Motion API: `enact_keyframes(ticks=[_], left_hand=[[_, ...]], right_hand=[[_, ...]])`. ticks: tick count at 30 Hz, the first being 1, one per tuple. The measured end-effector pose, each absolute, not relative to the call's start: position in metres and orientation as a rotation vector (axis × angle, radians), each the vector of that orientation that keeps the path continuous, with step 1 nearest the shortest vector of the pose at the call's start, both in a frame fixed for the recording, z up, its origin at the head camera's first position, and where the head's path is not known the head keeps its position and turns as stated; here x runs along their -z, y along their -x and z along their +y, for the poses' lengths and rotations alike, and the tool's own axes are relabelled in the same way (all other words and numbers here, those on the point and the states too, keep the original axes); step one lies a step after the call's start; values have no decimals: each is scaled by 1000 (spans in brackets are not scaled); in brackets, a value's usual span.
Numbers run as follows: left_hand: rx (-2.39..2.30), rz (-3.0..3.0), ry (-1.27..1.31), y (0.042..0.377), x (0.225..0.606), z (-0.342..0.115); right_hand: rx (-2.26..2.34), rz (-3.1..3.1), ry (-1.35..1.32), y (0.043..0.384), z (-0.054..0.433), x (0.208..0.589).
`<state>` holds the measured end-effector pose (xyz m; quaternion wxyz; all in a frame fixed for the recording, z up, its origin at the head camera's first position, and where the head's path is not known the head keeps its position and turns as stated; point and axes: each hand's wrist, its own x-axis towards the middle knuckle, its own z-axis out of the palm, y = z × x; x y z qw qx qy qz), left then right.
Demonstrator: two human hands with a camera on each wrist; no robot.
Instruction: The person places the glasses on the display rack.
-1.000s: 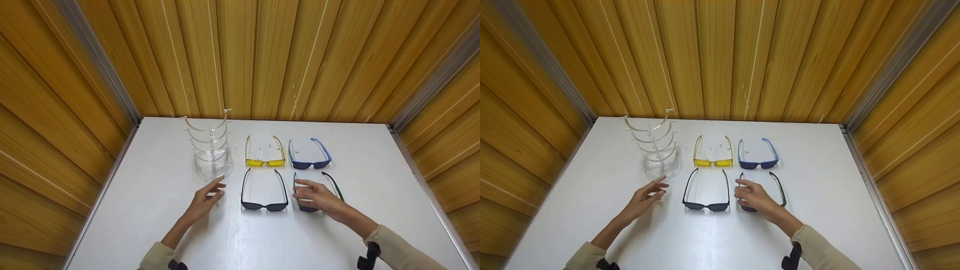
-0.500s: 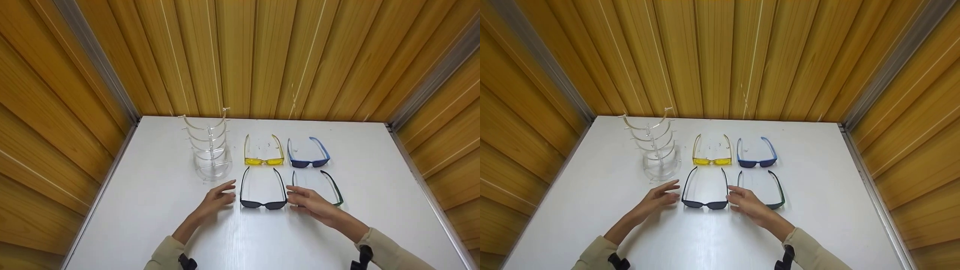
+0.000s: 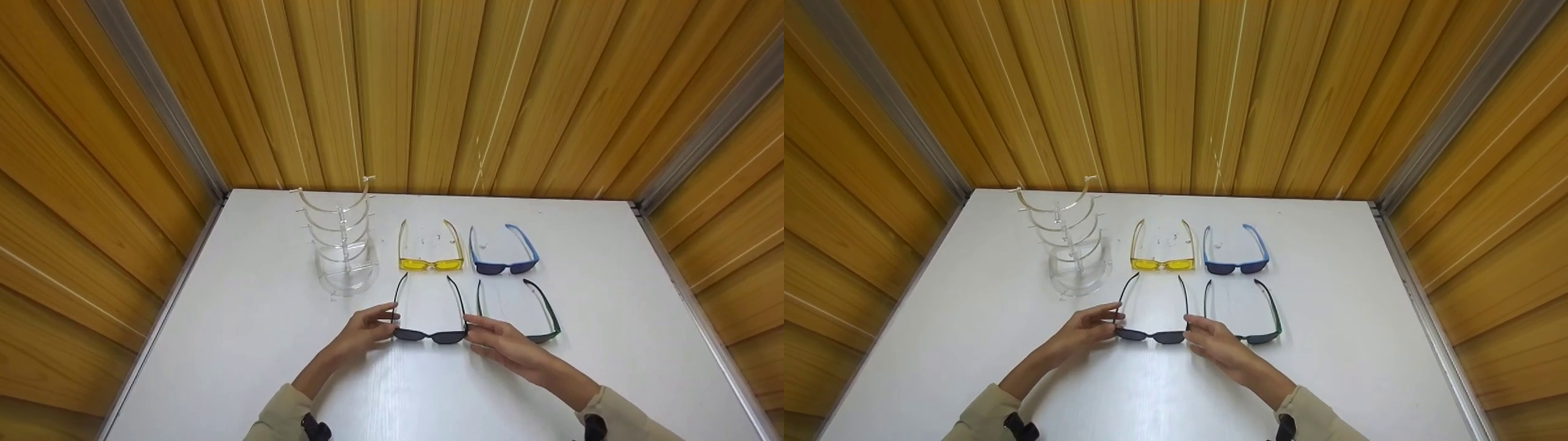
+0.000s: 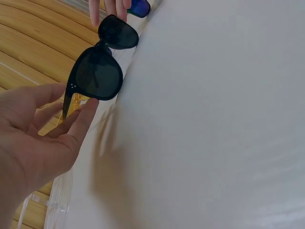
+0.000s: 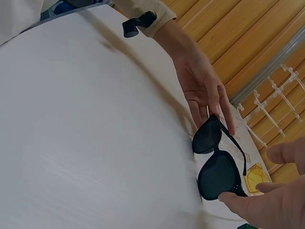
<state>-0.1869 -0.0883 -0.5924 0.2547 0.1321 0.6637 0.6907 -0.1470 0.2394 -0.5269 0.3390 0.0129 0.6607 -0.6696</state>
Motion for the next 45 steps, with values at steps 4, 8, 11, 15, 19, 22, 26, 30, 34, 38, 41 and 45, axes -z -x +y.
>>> enact_keyframes(ticks=[4,8,11,15,19,22,26,30,34,38,41,45], left_hand=[[-1880,1813,-386,187,591,-90],[-1919,1788,-383,184,587,-95],[-1959,1756,-358,181,585,-100],[-1977,1744,-324,174,581,-107],[-1985,1738,-308,164,581,-117],[-2005,1724,-298,159,582,-124],[-2044,1716,-265,156,582,-134],[-2040,1777,-237,155,582,-143],[-2023,1839,-208,154,579,-153],[-2049,1854,-170,154,577,-165],[-2070,1858,-147,156,575,-174],[-2091,1869,-97,158,573,-182]], right_hand=[[1744,1746,-41,147,242,528],[1769,1746,-58,147,240,530],[1820,1740,-65,148,236,532],[1885,1728,-72,150,230,532],[1934,1680,-78,151,223,534],[1961,1649,-76,154,217,535],[1984,1623,-63,161,206,537],[1995,1616,-63,169,193,540],[2014,1615,-64,174,178,542],[2044,1609,-43,183,164,545],[2060,1599,-24,190,154,547],[2078,1574,-13,199,143,549]])
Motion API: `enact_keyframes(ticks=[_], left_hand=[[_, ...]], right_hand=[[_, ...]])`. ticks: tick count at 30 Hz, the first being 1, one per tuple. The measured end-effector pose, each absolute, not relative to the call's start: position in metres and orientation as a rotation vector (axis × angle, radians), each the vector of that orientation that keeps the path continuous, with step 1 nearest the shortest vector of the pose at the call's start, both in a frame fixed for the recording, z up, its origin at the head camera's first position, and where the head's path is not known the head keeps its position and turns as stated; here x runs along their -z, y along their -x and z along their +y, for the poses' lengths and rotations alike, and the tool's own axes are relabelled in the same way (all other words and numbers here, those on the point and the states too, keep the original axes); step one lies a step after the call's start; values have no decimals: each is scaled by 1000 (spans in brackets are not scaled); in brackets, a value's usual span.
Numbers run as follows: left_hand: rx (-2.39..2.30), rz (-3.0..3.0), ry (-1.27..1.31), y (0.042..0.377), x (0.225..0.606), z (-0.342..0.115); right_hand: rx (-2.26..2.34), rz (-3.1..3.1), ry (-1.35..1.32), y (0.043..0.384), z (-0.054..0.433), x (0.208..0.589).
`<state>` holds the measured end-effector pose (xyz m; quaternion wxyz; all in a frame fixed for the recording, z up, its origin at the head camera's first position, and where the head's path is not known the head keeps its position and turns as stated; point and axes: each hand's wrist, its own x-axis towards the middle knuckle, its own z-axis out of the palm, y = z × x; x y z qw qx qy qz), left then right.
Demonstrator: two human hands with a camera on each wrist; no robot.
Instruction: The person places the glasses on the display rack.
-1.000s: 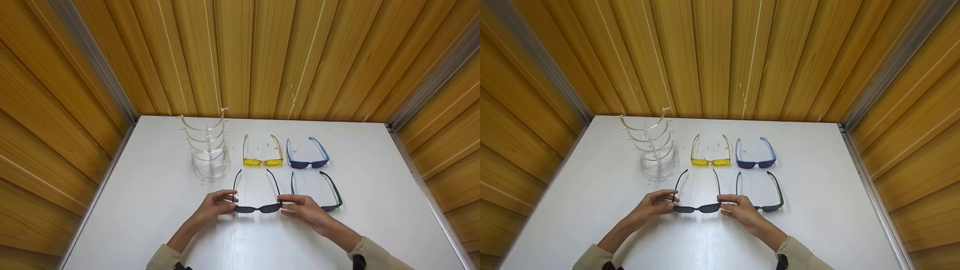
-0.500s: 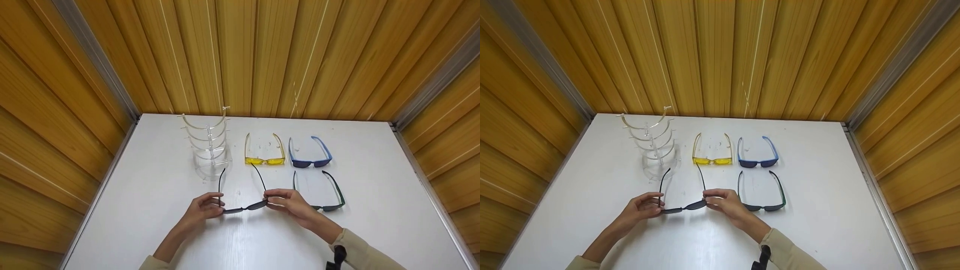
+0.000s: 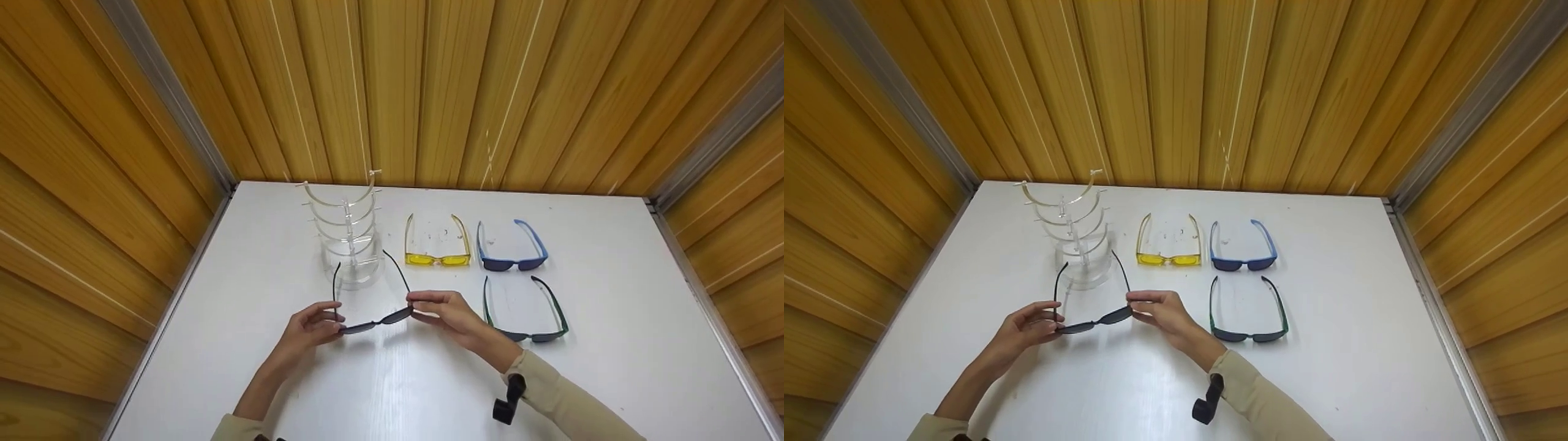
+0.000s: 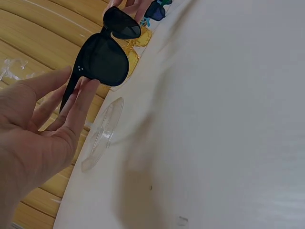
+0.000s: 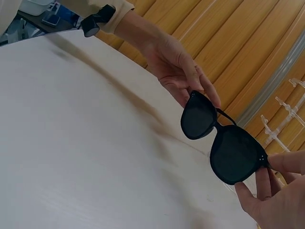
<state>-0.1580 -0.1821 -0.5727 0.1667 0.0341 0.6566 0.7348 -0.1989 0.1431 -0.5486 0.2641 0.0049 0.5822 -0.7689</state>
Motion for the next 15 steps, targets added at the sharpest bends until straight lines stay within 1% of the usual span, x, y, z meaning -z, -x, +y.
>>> enact_keyframes(ticks=[15], left_hand=[[-2138,1923,40,183,572,-198]], right_hand=[[2191,1574,-76,223,111,554]])
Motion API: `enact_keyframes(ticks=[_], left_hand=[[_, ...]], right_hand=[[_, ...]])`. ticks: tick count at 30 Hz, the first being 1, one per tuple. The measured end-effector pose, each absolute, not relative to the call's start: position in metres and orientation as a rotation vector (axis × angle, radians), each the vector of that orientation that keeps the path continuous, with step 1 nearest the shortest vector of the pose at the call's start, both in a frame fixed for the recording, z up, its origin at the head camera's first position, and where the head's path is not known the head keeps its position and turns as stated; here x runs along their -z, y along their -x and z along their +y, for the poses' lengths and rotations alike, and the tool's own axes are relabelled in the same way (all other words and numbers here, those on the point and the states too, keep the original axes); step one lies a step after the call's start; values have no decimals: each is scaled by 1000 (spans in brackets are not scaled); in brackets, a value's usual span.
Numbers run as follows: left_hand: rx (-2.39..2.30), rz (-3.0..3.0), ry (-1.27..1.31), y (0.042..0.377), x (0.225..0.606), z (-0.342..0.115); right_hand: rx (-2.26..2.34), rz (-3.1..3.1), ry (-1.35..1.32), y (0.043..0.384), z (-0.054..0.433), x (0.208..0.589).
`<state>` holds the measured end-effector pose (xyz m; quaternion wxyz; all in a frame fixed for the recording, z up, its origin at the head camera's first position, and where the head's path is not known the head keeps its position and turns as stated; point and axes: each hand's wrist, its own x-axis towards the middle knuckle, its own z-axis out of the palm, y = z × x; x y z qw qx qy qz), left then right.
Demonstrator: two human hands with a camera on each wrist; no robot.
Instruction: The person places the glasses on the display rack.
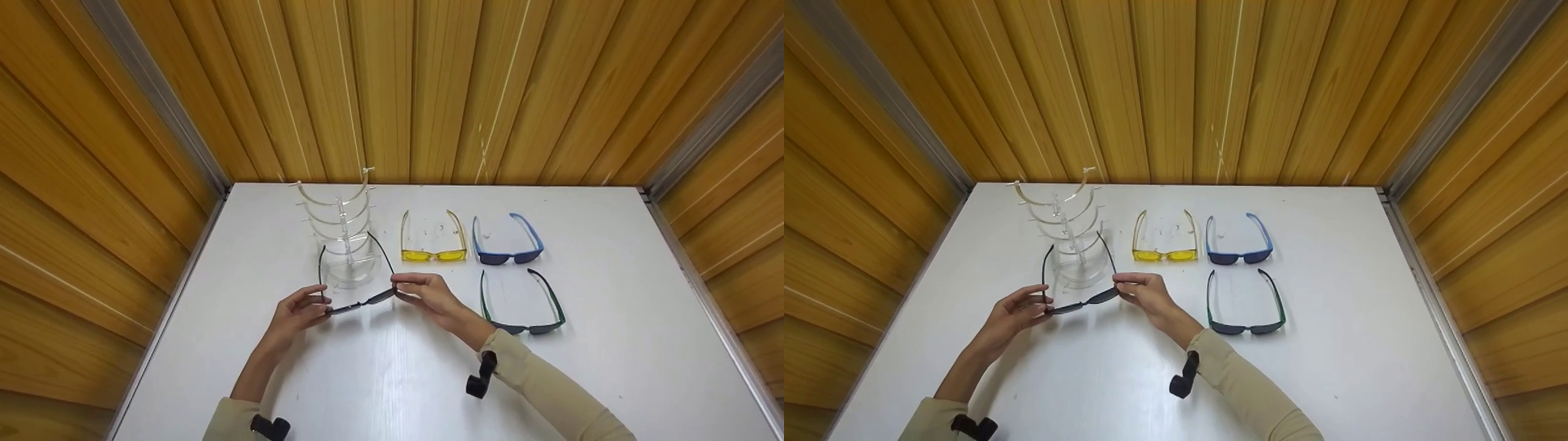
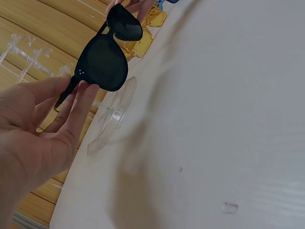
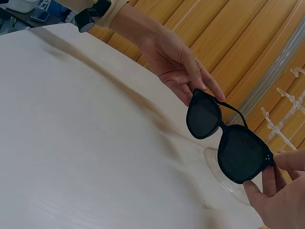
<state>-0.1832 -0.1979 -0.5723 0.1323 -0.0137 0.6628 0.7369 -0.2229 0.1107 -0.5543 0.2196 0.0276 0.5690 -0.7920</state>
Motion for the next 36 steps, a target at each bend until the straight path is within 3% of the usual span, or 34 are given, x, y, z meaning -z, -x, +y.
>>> enact_keyframes(ticks=[22,36], left_hand=[[-2294,1946,221,244,570,-203],[-2404,1923,347,270,576,-202]], right_hand=[[2327,1619,-210,280,71,551],[2202,1636,-97,294,69,556]])
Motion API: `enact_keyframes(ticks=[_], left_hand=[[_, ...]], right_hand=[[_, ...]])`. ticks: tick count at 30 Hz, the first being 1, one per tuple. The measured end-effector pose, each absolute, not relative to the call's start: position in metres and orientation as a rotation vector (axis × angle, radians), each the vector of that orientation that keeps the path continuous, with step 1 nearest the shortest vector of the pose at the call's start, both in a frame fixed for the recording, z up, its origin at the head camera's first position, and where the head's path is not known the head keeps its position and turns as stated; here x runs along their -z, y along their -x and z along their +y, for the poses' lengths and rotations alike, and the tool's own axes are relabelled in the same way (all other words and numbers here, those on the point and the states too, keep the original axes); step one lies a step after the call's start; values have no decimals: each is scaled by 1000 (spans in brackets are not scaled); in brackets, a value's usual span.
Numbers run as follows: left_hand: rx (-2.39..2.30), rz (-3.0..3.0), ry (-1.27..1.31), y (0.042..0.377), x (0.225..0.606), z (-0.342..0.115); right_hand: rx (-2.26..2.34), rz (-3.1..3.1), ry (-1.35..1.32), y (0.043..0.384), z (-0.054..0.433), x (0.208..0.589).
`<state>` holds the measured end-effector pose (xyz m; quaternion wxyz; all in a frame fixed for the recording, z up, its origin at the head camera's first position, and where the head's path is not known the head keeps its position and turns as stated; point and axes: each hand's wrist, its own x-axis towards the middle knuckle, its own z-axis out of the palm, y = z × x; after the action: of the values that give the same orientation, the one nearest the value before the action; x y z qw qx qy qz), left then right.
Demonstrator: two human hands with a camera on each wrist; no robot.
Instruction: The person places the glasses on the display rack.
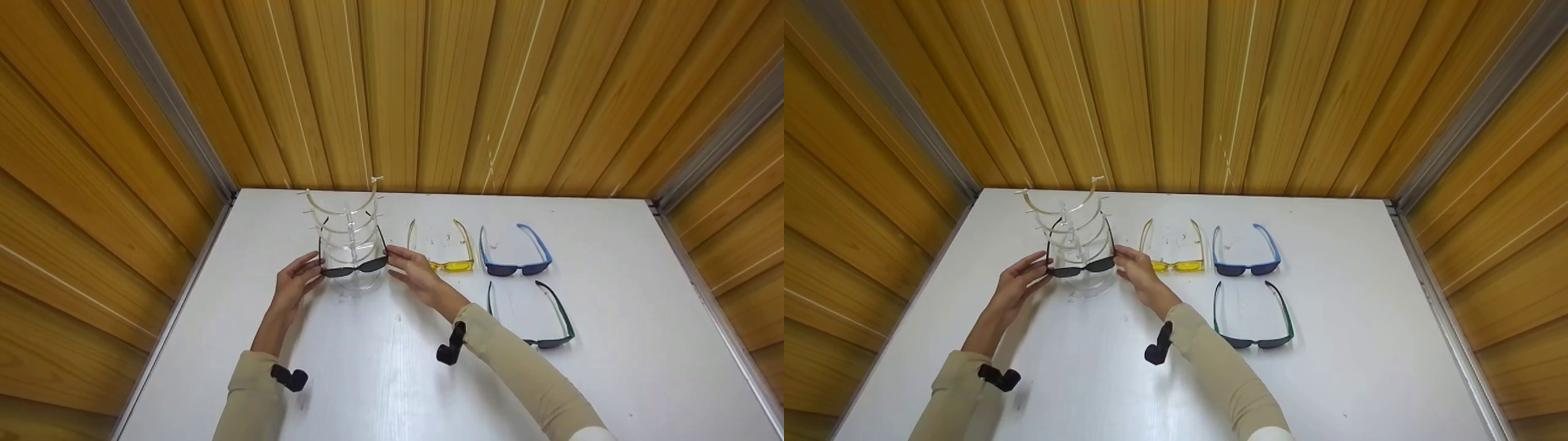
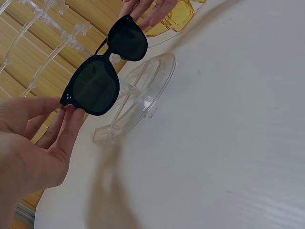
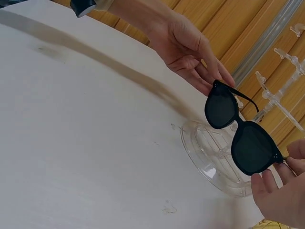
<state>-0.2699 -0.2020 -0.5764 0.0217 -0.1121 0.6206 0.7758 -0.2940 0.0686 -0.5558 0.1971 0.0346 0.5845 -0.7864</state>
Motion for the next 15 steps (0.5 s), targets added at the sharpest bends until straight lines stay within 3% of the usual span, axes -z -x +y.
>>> enact_keyframes(ticks=[15], left_hand=[[-2402,1917,377,274,579,-201]], right_hand=[[2150,1633,-46,300,71,560]])
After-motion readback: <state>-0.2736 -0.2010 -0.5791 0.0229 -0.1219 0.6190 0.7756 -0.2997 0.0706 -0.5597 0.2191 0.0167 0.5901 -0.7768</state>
